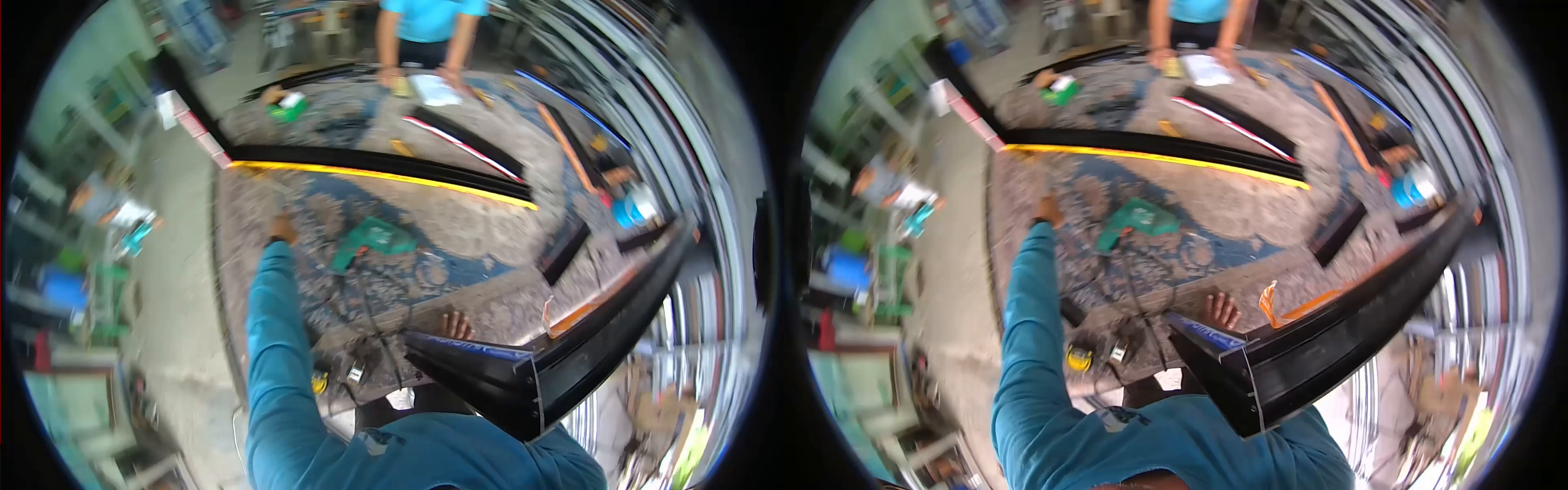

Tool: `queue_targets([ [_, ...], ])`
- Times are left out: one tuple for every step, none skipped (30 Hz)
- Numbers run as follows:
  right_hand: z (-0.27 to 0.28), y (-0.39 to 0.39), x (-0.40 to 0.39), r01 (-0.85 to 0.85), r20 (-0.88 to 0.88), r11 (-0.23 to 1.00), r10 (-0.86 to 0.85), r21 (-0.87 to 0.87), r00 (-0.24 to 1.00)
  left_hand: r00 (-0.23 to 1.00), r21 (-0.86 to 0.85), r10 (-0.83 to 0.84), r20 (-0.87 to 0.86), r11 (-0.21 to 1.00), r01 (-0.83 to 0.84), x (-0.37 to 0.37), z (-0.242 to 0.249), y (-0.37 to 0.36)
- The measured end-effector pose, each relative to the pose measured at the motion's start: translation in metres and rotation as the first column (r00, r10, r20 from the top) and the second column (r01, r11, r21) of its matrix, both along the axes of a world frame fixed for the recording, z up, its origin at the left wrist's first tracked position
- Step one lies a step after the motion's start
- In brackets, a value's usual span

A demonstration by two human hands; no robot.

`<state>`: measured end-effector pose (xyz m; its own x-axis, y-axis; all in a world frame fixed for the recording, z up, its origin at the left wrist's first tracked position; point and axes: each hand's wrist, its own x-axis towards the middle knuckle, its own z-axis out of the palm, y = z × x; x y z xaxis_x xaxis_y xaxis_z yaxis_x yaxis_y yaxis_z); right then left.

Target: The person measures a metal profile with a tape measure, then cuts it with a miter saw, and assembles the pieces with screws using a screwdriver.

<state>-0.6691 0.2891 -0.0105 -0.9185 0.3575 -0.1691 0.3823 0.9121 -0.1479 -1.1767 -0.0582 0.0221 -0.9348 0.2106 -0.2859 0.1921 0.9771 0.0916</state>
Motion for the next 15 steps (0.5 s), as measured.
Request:
queue_targets([
  [-0.008, -0.005, -0.002, 0.021, -0.013, 0.999, -0.02, 0.039, 1.0, 0.966, -0.171, -0.072, -0.25, 0.985, 0.03, -0.031, -0.048, -0.009],
  [-0.019, -0.007, -0.009, 0.032, -0.015, 0.998, -0.031, 0.053, 0.999, 0.979, 0.017, 0.101, -0.178, 0.995, -0.1, -0.049, -0.037, -0.006],
  [-0.028, -0.009, -0.014, 0.032, 0.009, 0.997, -0.033, 0.073, 0.999, 0.971, -0.01, 0.101, -0.218, 0.994, -0.106, -0.064, -0.036, -0.005],
  [-0.028, -0.006, -0.015, 0.027, 0.075, 1.0, -0.028, 0.015, 0.997, 0.967, -0.066, 0.039, -0.253, 0.996, -0.057, -0.089, -0.051, -0.014],
  [-0.028, -0.003, -0.017, 0.029, 0.141, 0.999, -0.022, -0.044, 0.99, 0.959, -0.124, -0.026, -0.281, 0.992, -0.009, -0.109, -0.069, -0.017],
  [-0.02, 0.001, -0.017, 0.03, 0.21, 0.994, -0.007, -0.106, 0.978, 0.94, -0.119, -0.041, -0.338, 0.993, 0.0, -0.116, -0.074, -0.017],
  [-0.022, 0.005, -0.015, 0.002, 0.253, 0.998, 0.014, -0.063, 0.967, 0.919, -0.115, -0.046, -0.393, 0.993, 0.001, -0.117, -0.072, -0.019],
  [-0.031, 0.009, -0.014, -0.04, 0.171, 0.998, 0.033, 0.04, 0.985, 0.912, -0.042, -0.044, -0.408, 0.999, 0.03, -0.118, -0.07, -0.02],
  [-0.043, 0.01, -0.009, -0.078, 0.091, 0.988, 0.066, 0.137, 0.994, 0.905, 0.022, -0.042, -0.423, 0.998, 0.056, -0.118, -0.064, -0.025],
  [-0.053, 0.008, -0.004, -0.108, 0.012, 0.967, 0.108, 0.232, 0.994, 0.897, 0.082, -0.038, -0.44, 0.993, 0.082, -0.118, -0.057, -0.031],
  [-0.055, 0.01, -0.001, -0.113, 0.15, 0.963, 0.078, 0.246, 0.986, 0.937, 0.042, -0.044, -0.348, 0.997, 0.063, -0.116, -0.048, -0.03],
  [-0.044, 0.005, -0.005, -0.055, 0.171, 0.987, 0.029, 0.15, 0.985, 0.965, 0.001, -0.041, -0.259, 0.999, 0.043, -0.112, -0.036, -0.027],
  [-0.024, -0.001, -0.014, 0.0, 0.182, 0.998, -0.011, 0.056, 0.983, 0.983, -0.041, -0.026, -0.181, 0.999, 0.019, -0.114, -0.024, -0.027],
  [0.002, -0.01, -0.025, 0.057, 0.188, 0.998, -0.05, -0.032, 0.981, 0.932, -0.076, -0.15, -0.331, 0.988, 0.132, -0.116, -0.024, -0.031],
  [0.022, -0.016, -0.039, 0.025, 0.409, 0.992, -0.076, 0.128, 0.909, 0.844, -0.116, -0.256, -0.47, 0.967, 0.228, -0.111, -0.03, -0.038],
])
